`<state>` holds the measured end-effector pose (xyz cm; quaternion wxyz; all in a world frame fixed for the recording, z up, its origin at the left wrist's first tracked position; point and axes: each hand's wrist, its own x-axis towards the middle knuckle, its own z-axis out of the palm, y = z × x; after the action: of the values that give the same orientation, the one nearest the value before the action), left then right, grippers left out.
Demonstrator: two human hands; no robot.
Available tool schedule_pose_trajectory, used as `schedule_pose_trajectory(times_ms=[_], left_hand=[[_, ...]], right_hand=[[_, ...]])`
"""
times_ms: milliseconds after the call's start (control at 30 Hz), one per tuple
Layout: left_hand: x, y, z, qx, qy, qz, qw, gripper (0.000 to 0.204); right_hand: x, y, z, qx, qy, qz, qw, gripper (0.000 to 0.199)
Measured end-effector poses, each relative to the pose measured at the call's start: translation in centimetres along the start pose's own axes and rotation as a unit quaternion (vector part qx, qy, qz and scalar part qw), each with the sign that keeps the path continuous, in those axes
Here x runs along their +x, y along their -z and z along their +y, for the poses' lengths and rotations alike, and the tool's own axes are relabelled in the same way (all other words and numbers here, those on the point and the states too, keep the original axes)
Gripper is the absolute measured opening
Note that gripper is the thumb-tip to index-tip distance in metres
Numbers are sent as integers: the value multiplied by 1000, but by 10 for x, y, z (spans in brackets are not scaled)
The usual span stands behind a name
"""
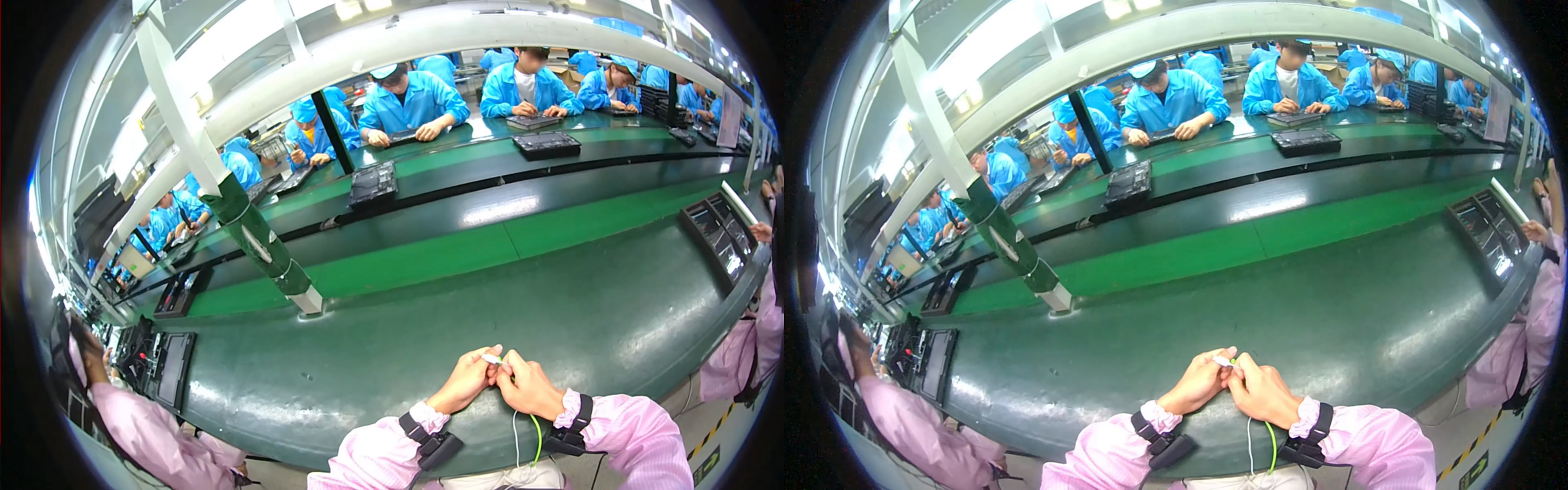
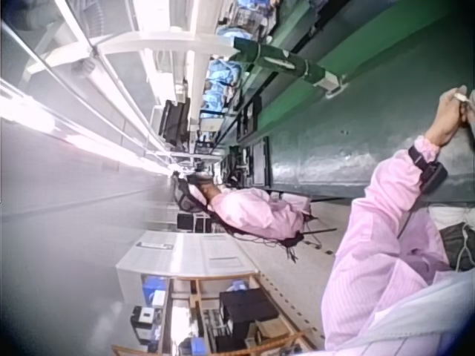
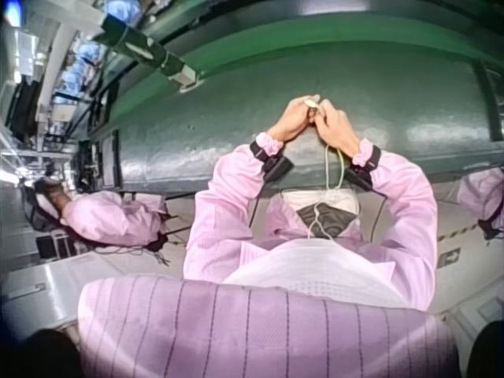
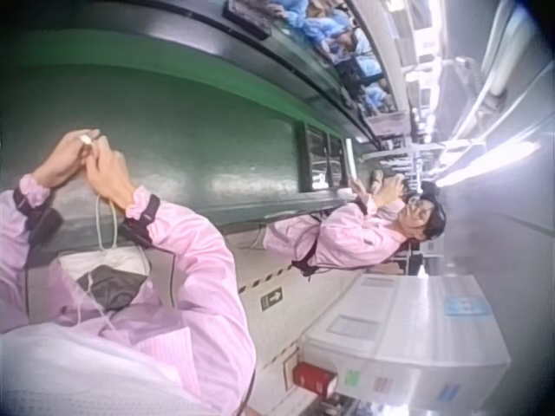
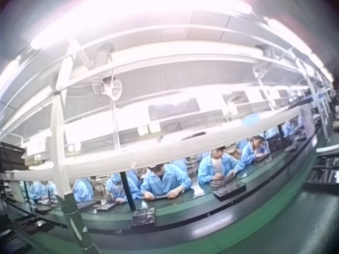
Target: Testing tablet functionality and connecting power cables on an electronics assembly line.
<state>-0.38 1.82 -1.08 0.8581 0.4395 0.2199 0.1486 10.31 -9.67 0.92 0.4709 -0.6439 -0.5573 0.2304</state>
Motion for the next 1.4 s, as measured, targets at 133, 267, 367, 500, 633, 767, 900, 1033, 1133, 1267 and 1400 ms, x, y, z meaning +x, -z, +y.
schedule_pose_trajectory(times_ms=[133,267,367,500,633,767,900,1033,1133,1267,1400], left_hand=[[1,3,-1,-3,13,-3,1000,29],[1,4,-1,0,7,-9,1000,30],[1,3,-1,-2,5,-10,1000,29],[0,1,0,2,8,-2,1000,30],[1,1,-1,-2,0,-7,1000,30],[2,0,0,-1,-2,-6,1000,30],[2,0,9,-11,-27,68,997,26],[10,7,17,-18,-121,142,982,26],[26,11,17,78,-197,179,961,27],[66,-3,8,256,-270,187,909,39],[115,-37,-7,453,-283,175,827,63]], right_hand=[[0,0,2,-20,27,8,999,11],[0,-2,5,-30,11,2,999,8],[0,-2,7,-38,11,5,999,7],[0,-1,5,-38,7,4,999,8],[-1,1,4,-35,9,3,999,9],[-1,0,4,-27,21,10,999,12],[-1,1,-2,-38,24,11,999,14],[-9,2,-12,12,39,87,995,14],[-15,0,-16,58,88,155,982,15],[-18,-6,-14,84,143,160,973,17],[-19,-7,-11,71,196,195,959,19]])
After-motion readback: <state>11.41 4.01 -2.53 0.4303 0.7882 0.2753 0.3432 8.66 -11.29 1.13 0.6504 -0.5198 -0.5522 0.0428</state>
